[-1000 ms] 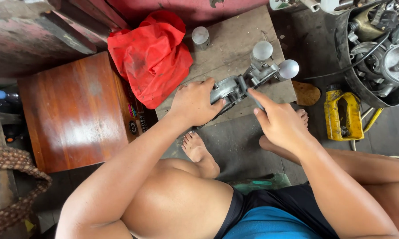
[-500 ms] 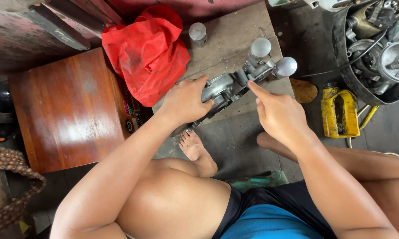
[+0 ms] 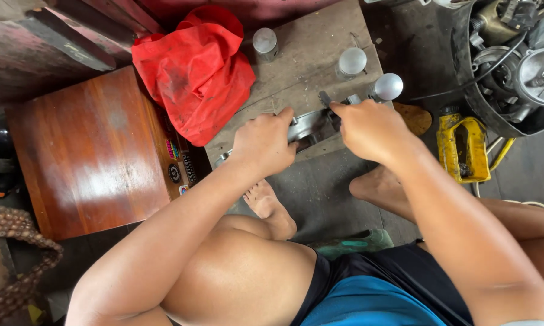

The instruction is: The person scrubs a metal engine part with a brush, then flips it over to clean the other side. They continue scrubbing various surfaces of the part while sitting on the floor.

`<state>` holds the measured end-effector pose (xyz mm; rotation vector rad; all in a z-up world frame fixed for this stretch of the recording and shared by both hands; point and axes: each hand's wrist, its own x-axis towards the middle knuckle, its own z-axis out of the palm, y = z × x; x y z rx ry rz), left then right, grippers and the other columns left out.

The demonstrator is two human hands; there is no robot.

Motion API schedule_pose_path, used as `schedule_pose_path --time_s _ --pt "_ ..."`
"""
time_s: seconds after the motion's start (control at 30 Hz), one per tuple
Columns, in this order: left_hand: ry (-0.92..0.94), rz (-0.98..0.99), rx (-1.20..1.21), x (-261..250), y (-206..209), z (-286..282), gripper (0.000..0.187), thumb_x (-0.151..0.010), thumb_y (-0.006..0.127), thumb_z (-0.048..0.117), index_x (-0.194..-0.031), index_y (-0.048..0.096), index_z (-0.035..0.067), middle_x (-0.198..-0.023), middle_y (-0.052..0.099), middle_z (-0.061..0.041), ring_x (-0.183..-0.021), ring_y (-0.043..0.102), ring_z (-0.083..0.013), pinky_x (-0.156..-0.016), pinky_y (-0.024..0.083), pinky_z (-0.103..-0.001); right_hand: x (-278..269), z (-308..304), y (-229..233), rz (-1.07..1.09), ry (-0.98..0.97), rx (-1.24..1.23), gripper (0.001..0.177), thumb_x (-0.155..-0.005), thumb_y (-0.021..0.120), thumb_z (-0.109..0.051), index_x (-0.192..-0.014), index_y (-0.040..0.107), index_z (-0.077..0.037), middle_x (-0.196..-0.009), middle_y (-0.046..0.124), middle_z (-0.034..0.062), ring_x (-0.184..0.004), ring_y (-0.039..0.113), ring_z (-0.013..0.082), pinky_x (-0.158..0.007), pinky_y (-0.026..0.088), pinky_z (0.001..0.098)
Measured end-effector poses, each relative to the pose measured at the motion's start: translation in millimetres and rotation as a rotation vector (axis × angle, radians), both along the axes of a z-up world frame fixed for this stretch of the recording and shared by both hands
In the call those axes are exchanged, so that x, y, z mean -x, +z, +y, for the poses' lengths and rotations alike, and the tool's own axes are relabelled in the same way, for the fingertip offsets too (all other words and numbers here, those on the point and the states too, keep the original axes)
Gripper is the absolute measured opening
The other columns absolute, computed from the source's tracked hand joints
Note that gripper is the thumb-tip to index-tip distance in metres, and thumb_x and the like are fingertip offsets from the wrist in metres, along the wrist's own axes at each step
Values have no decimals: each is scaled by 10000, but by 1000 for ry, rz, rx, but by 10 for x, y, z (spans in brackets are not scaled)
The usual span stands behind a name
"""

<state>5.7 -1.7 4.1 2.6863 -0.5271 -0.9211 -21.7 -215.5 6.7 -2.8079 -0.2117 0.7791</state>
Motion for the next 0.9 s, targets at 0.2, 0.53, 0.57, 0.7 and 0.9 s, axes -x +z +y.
schedule_pose_path --time_s 0.2,0.53,0.57,0.7,0.9 --pt "22 2 20 62 131 -33 406 -883 689 287 -1225 608 84 -1051 704 -223 -990 709 -480 -806 595 -594 -46 41 369 171 -42 9 500 -986 440 -123 -1453 596 -209 -1138 725 310 -1047 699 509 -850 592 591" --pt "31 6 82 76 203 -36 445 -906 674 230 -1283 597 7 -1045 701 -280 -974 714 -490 -761 604 -606 -16 46 239 80 67 44 514 -1003 427 -107 -1497 553 -177 -1089 741 298 -962 735 477 -764 624 536" --pt "23 4 80 65 148 -47 445 -906 674 230 -1283 597 7 -1045 701 -280 -974 714 -490 -761 604 -606 11 29 209 78 60 41 514 -1003 427 -107 -1497 553 -177 -1089 741 298 -962 735 477 -764 624 536" --pt "3 -26 62 18 66 -18 438 -882 700 291 -1228 599 41 -1020 704 -244 -963 716 -482 -766 598 -608 8 17 341 122 61 55 491 -1000 446 -156 -1473 564 -209 -1055 747 298 -932 745 476 -745 629 531" --pt "3 -11 47 -38 137 -76 442 -886 707 284 -1234 603 31 -1057 702 -255 -991 708 -486 -783 594 -611 -58 -73 27 83 -14 -43 504 -992 445 -130 -1481 565 -135 -1007 740 316 -836 743 487 -647 625 513"
